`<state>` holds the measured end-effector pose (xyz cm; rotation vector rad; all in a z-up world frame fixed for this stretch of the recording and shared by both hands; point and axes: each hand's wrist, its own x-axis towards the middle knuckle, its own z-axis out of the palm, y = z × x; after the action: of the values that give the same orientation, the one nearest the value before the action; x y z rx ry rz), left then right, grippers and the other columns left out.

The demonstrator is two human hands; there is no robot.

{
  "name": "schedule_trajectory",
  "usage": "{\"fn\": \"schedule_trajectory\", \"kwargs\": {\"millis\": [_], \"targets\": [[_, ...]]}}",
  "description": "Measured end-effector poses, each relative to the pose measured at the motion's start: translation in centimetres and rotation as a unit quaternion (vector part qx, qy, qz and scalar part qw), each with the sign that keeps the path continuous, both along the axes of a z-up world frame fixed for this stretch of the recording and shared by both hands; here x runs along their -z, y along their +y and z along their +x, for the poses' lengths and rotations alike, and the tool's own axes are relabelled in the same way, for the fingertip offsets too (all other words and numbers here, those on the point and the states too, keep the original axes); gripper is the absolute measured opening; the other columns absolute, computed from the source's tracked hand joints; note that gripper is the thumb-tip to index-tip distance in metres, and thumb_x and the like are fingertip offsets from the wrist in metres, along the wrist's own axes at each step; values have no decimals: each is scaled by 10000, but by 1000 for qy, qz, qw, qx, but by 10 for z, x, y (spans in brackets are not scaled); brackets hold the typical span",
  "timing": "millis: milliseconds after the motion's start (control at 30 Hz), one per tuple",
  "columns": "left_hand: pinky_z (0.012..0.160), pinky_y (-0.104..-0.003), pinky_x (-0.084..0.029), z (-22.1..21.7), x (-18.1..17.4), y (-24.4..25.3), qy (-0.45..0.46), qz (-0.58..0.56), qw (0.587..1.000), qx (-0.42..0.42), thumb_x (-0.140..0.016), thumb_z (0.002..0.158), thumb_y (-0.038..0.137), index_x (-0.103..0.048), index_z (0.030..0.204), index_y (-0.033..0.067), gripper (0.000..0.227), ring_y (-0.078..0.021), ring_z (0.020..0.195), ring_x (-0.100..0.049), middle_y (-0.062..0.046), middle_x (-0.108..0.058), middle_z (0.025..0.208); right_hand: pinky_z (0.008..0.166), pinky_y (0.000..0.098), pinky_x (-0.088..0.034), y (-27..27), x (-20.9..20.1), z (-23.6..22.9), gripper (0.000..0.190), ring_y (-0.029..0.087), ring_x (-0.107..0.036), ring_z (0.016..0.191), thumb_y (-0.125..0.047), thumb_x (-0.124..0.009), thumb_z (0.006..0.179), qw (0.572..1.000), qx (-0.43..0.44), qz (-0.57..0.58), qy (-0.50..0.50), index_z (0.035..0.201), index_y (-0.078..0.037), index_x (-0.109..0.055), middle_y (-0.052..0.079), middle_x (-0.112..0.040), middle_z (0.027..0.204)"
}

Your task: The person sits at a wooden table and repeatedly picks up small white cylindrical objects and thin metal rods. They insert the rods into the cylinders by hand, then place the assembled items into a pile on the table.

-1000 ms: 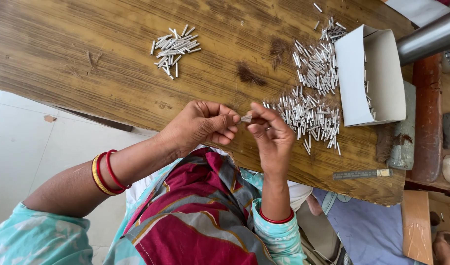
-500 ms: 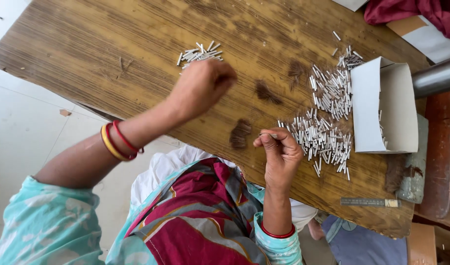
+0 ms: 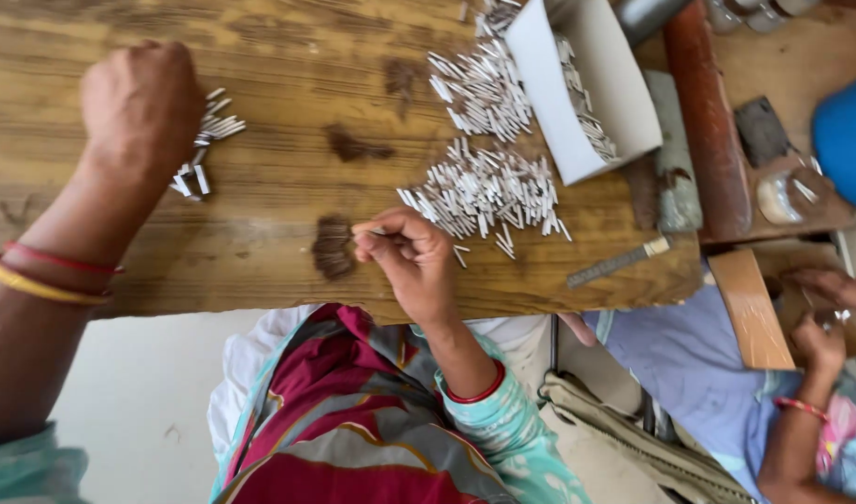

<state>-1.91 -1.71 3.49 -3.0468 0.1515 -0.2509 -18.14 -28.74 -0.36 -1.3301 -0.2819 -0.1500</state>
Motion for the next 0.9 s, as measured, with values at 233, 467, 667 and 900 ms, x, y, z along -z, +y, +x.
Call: {"fn": "schedule_trajectory", "kwargs": {"millis": [233, 467, 667, 900], "targets": [[790, -259, -635, -111, -39, -48, 146, -709, 682, 103, -593, 1026, 3, -696, 1149, -13, 161, -114, 870, -746, -50, -717, 996, 785, 265, -576, -6, 9, 2, 66, 116, -669, 860, -11, -702, 1032, 998, -13, 66, 10, 1092, 11, -720, 52, -676, 1026], [834, -274, -623, -151, 7, -82, 321, -823, 458, 98, -654, 989, 97, -717, 1166, -57, 243, -151, 936, -750, -90, -761, 1033, 891, 254, -513, -7, 20, 5, 68, 114, -619, 1007, -34, -739, 1022, 996, -27, 79, -25, 1085, -23, -715, 60, -669, 1108], [817, -288, -636, -150, 19, -90, 350, -865, 354, 60, -676, 976, 168, -711, 1142, -45, 273, -176, 909, -765, -119, -766, 1006, 871, 272, -544, -11, 20, 5, 103, 125, -634, 982, -28, -745, 974, 991, 5, 134, 28, 1072, -26, -713, 77, -673, 1133], [762, -271, -626, -154, 26, -89, 276, -857, 425, 96, -652, 1009, 93, -693, 1103, -64, 188, -143, 855, -746, -105, -750, 965, 902, 251, -536, 6, -1, -2, 68, 116, -643, 985, -42, -719, 1038, 996, 54, -47, -60, 1063, 8, -680, 66, -684, 1078]]}}
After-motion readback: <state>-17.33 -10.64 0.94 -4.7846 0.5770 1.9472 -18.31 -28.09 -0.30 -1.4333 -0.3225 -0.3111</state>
